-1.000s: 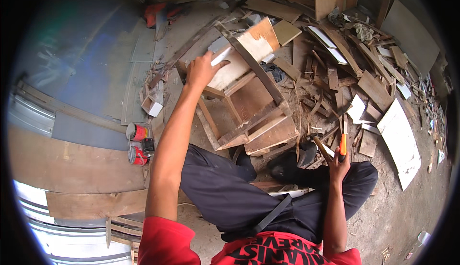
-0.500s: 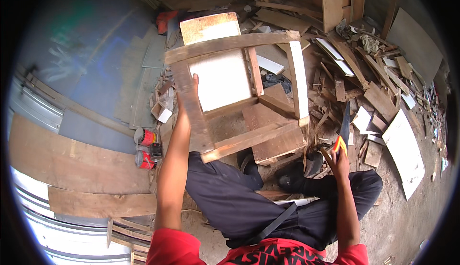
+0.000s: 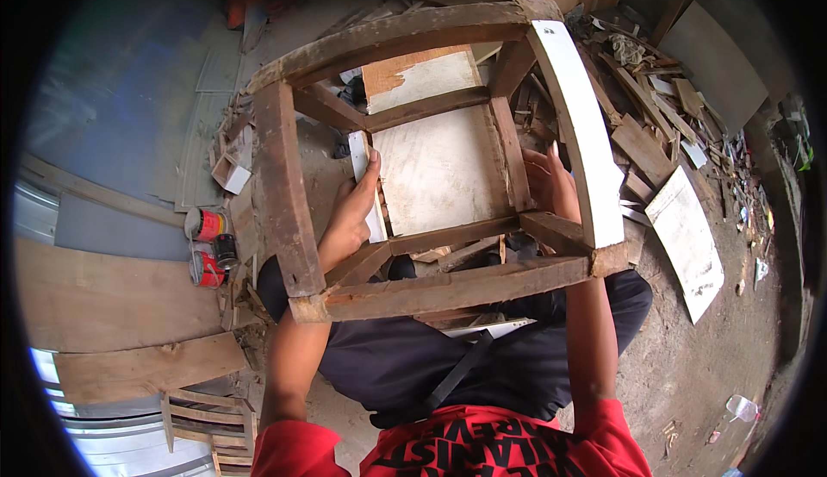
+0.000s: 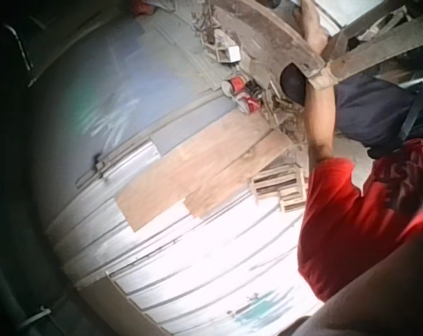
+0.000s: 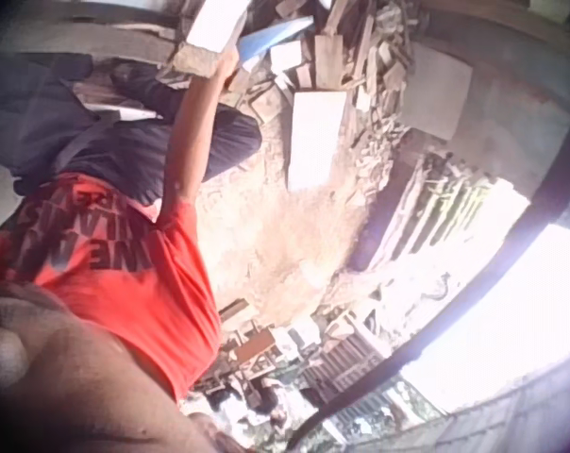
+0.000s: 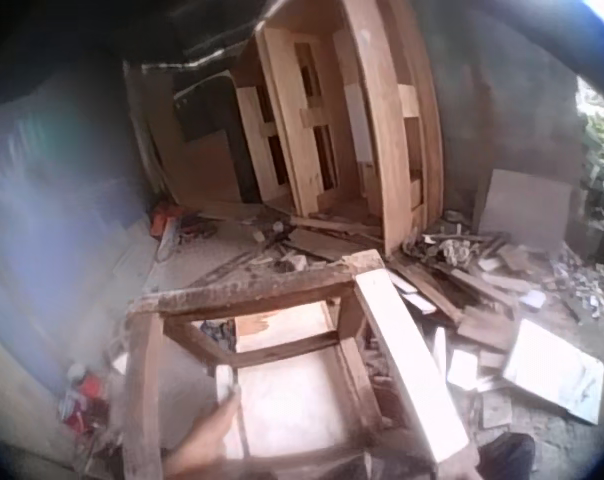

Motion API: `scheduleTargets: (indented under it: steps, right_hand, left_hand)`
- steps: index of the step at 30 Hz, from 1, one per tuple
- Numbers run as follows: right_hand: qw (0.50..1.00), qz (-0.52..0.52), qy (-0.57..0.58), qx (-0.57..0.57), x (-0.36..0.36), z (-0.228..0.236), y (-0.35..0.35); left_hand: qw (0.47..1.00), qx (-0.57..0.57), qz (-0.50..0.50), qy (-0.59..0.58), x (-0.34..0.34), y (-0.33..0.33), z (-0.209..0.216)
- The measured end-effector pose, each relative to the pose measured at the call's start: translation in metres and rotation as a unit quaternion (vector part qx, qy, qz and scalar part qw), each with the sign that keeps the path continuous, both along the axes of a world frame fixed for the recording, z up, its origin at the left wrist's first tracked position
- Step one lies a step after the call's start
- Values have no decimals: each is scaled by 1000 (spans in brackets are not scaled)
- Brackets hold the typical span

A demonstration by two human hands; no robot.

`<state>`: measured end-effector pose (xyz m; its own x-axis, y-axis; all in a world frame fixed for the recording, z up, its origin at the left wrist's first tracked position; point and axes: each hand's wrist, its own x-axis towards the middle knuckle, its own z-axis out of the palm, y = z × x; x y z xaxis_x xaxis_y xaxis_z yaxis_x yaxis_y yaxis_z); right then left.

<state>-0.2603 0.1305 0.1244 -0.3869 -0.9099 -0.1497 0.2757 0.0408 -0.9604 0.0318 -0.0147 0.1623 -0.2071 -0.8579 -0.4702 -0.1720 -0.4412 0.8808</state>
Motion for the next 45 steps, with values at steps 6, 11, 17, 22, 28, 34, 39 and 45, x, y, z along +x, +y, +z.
scheduleTargets:
  steps: [6,11,17,22,28,34,39,45]
  right_hand:
    - [981,62,159,91,-1,10,-20]
    - [984,58,117,123,-1,-30,-39]
    - [954,62,279,86,-12,-106,-80]
    - [949,46,303,69,-24,-102,-110]
    - [875,89,472,-53,-30,-91,-123]
    - [979,120,163,13,-39,-94,-124]
    - [916,175,322,162,-18,-49,-114]
    - [966,84,127,210,1,-26,-110]
  left_hand:
    - [994,104,-1,36,-12,6,-29]
    - [992,114,-15,53,-4,2,-51]
    - [997,52,56,-25,34,-48,-145]
    - [991,83,86,55,18,-67,-139]
    - [981,-20,69,182,11,-69,-145]
    - [988,-34,95,115,-3,-68,-138]
    - [991,-47,102,73,-1,-60,-133]
    - [987,-125,101,-10,-1,-51,-128]
